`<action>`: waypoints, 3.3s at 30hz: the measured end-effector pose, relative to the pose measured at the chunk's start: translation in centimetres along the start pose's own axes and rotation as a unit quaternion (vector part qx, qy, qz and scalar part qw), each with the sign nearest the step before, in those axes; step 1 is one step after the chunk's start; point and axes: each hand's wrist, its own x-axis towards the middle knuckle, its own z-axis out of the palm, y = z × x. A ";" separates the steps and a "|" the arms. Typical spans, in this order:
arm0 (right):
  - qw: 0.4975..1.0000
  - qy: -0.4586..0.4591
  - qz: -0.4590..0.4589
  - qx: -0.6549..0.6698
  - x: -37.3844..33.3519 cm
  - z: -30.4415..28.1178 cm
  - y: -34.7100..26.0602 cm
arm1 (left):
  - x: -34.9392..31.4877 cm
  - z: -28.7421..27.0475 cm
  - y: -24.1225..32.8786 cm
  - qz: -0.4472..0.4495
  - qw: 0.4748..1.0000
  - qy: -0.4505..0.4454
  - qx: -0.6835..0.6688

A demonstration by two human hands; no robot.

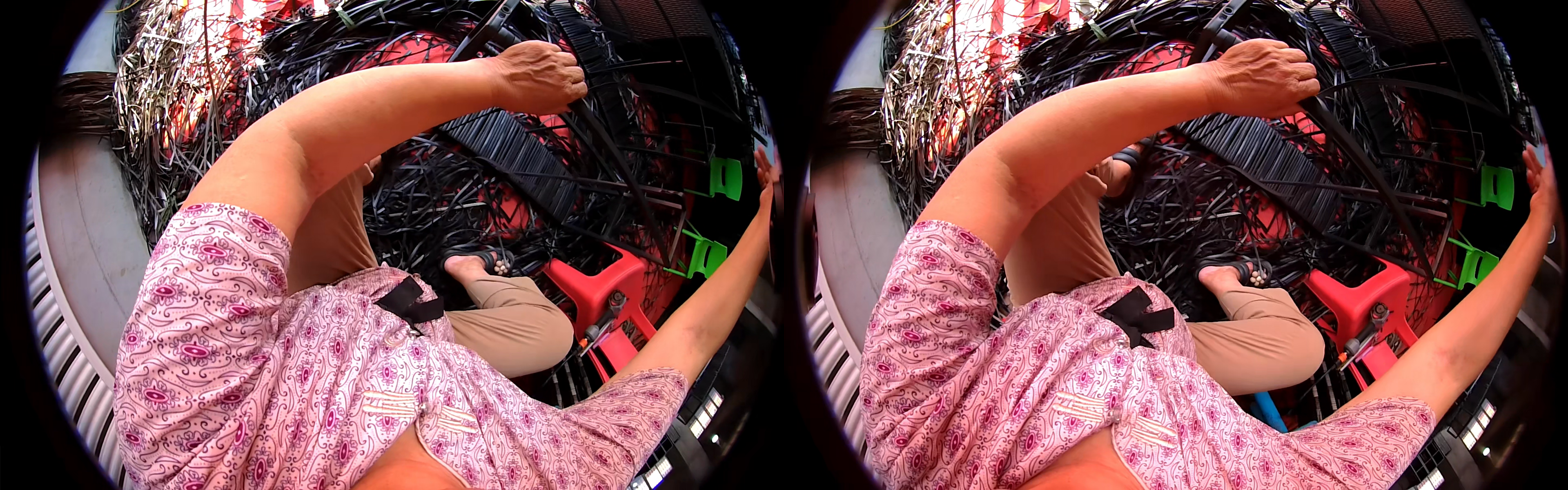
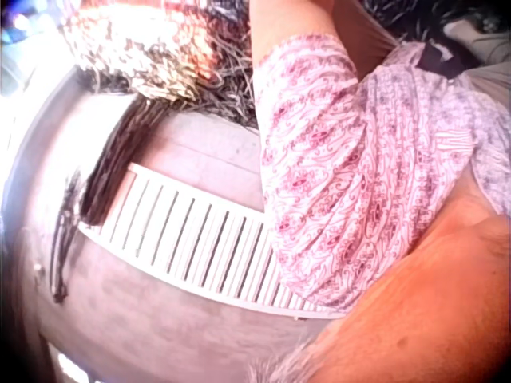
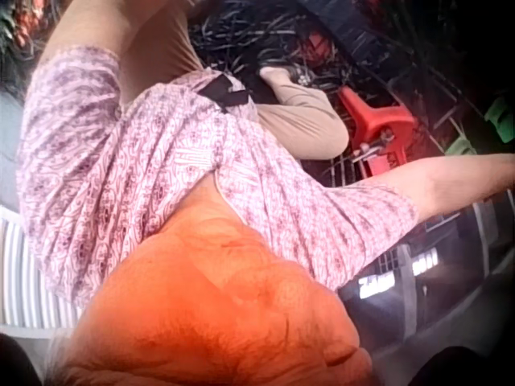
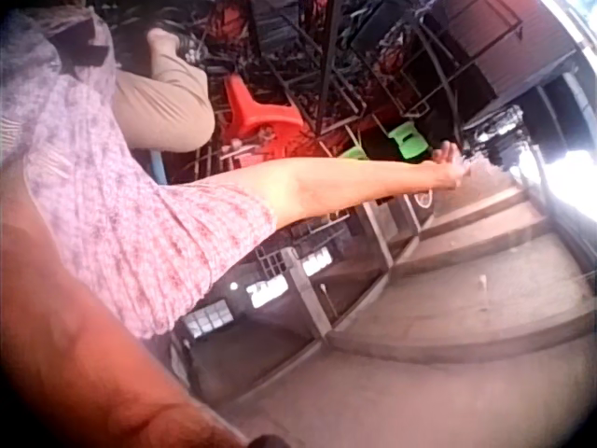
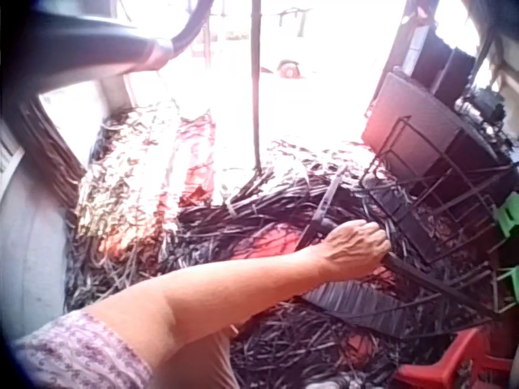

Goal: The person sits on the floor and weaves black plastic strips into a circular basket frame. They use a staple gun to secure the strips and pliers to trim excess material. The person repeatedly threads strips through the frame and staples them in place.

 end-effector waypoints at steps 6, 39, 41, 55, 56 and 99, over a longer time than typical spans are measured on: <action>0.969 -0.206 0.131 -0.045 -21.9 14.4 -5.9 | 0.2 -0.9 0.2 -0.028 0.998 -0.062 0.013; 0.848 -0.276 0.320 0.318 -34.8 22.9 -8.0 | 0.9 -2.6 0.4 -0.147 0.964 -0.209 -0.069; 0.865 -0.234 0.308 0.321 -36.7 23.4 -7.9 | 1.4 -2.9 0.3 -0.160 0.959 -0.222 -0.079; 0.886 -0.123 0.249 0.371 -42.3 28.5 -3.9 | 2.6 -4.1 -0.4 -0.157 0.955 -0.232 -0.098; 0.883 -0.128 0.241 0.381 -42.4 28.9 -3.4 | 2.7 -3.9 -0.5 -0.158 0.953 -0.238 -0.102; 0.808 -0.140 0.396 0.413 -48.0 43.6 16.6 | -25.2 21.9 -9.5 -0.622 0.623 0.077 -0.467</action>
